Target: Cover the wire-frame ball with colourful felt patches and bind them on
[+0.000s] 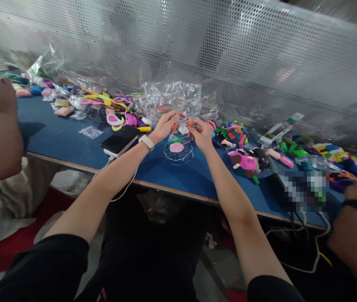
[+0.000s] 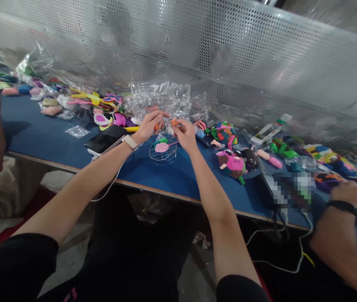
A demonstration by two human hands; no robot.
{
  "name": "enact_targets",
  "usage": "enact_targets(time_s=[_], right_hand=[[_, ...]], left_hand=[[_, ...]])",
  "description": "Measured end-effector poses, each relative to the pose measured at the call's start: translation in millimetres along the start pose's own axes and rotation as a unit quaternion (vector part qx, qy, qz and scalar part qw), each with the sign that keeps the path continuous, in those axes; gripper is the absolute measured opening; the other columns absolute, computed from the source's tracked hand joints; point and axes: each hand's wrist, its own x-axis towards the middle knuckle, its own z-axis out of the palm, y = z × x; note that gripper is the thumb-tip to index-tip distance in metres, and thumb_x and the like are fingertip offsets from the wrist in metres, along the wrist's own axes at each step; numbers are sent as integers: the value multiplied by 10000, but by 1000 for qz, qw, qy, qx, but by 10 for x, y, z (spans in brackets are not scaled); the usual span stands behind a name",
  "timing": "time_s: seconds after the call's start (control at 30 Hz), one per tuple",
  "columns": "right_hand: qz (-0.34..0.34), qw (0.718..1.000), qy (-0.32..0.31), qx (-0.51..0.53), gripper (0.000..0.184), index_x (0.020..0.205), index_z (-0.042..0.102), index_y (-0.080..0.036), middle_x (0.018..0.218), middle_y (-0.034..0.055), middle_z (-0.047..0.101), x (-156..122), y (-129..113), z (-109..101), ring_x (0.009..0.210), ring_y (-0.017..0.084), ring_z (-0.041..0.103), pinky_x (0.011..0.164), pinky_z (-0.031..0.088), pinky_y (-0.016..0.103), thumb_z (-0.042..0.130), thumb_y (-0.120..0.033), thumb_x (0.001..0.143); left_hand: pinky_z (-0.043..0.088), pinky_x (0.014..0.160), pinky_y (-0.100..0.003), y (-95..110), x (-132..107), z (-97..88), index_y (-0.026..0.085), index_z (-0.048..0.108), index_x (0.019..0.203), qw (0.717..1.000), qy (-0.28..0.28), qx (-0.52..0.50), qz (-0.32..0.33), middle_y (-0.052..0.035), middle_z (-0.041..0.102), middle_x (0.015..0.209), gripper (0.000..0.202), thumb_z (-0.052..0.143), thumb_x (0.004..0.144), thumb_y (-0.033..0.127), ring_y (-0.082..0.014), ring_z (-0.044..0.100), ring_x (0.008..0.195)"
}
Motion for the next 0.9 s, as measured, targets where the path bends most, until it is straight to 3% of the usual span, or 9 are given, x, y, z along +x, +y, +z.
enact_targets(time_s=[0.23,0.37,0.43,0.53,0.6,0.67,0.73,0.9], right_hand=[[2,1000,-3,-21,472,980,735,-279,896,30,759,-19,-25,29,624,184,644,577,522,385,870,-719,872],[15,1000,-2,1,530,1050,684,-302,887,29,793,-49,-71,50,707,218,687,536,492,356,858,-767,865],[20,999,-12,23,533,1040,651,-312,849,16,779,-63,-86,63,698,216,677,534,488,356,877,-758,857],[27,997,-38,55,533,1032,621,-318,775,-8,734,-68,-94,88,636,203,627,547,493,370,902,-732,847],[33,995,-41,79,555,1035,589,-325,757,-22,712,-60,-93,107,621,202,612,556,501,376,919,-720,826],[37,994,-36,96,590,1033,552,-332,765,-33,703,-50,-90,127,627,202,613,561,504,374,939,-709,797],[35,994,-31,102,605,1021,533,-331,774,-39,695,-43,-85,146,617,191,602,552,499,366,952,-697,783],[6,996,11,83,577,1008,570,-319,893,-15,697,-13,-29,169,601,158,604,522,538,351,957,-689,792]], left_hand=[[383,580,-301,-174,66,-37,250,674,1297,998,17,65,14,34,580,659,285,585,1155,481,-126,451,528],[353,570,-297,-233,81,-72,247,674,1217,996,28,77,28,62,462,626,274,583,1160,499,-123,404,533],[358,578,-294,-221,72,-81,241,679,1252,996,8,87,35,63,468,636,268,588,1159,474,-125,416,546],[454,664,-292,-174,53,-88,214,719,1298,989,-30,133,60,7,652,775,251,649,1118,375,-142,578,678],[538,809,-314,-145,47,-91,186,759,1250,983,-43,154,89,-63,778,996,237,689,1083,339,-173,703,886],[567,954,-351,-134,52,-94,164,786,1189,979,-55,161,109,-112,816,1173,216,709,1065,323,-204,748,1060],[568,1026,-375,-143,69,-94,149,794,1154,979,-63,160,114,-128,828,1202,199,711,1062,305,-214,759,1109],[575,1024,-375,-227,118,-76,121,768,1117,978,-36,163,122,-132,835,1140,148,710,1065,248,-213,766,1085]])
